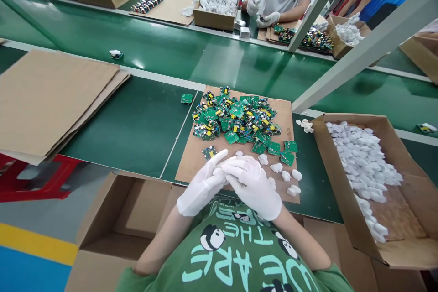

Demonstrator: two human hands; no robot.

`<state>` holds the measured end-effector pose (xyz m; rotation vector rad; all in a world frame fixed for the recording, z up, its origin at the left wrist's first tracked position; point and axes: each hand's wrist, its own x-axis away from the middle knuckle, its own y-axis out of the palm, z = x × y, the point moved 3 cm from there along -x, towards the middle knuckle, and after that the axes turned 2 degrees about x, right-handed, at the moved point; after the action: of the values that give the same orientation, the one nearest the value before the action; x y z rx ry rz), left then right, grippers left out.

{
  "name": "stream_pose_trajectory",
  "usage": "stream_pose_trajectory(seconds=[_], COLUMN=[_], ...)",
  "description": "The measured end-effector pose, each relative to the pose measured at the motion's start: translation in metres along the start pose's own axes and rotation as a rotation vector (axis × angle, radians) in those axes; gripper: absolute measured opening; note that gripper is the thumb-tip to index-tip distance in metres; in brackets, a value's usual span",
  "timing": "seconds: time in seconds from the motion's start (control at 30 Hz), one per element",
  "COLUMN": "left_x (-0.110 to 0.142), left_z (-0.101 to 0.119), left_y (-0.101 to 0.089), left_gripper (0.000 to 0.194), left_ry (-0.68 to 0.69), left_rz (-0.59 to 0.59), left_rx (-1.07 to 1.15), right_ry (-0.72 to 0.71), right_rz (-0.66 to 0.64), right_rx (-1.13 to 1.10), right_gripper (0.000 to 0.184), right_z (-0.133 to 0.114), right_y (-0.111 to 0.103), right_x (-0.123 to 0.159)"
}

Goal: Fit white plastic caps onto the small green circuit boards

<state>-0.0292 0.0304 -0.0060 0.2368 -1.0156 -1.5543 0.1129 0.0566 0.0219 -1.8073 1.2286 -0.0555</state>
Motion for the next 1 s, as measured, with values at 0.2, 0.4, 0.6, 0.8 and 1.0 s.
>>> stream_pose_trajectory(seconds=[0.2, 0.4, 0.6, 0.8, 1.0], left_x=[-0.004, -0.001, -0.001, -0.007, -0.010], left_z=[0.001, 0.009, 0.012, -0.001, 0.006], left_y=[-0.010, -0.026, -0.022, 0.005, 0.008], left_gripper=[0.047, 0.042, 0.046, 0.052, 0.059], left_ry=[0.101, 0.197, 0.154, 0.065, 0.245], left_rz=[0.125, 0.199, 0.122, 0.024, 0.153], left_rx=[-0.008, 0.115, 0.251, 0.217, -0.331], right_ry=[0.145, 0.049, -0.032, -0.015, 0.385], right_rz=[0.135, 0.015, -0.089, -0.048, 0.040], right_rx=[0.023, 0.273, 0.245, 0.158, -0.306], right_gripper=[0.019, 0.012, 0.012, 0.036, 0.026], right_z=[0.008, 0.027, 0.020, -0.001, 0.007], right_y=[-0.014, 0.013, 0.026, 0.004, -0.016], right_x=[0.002, 0.002, 0.002, 0.000, 0.008])
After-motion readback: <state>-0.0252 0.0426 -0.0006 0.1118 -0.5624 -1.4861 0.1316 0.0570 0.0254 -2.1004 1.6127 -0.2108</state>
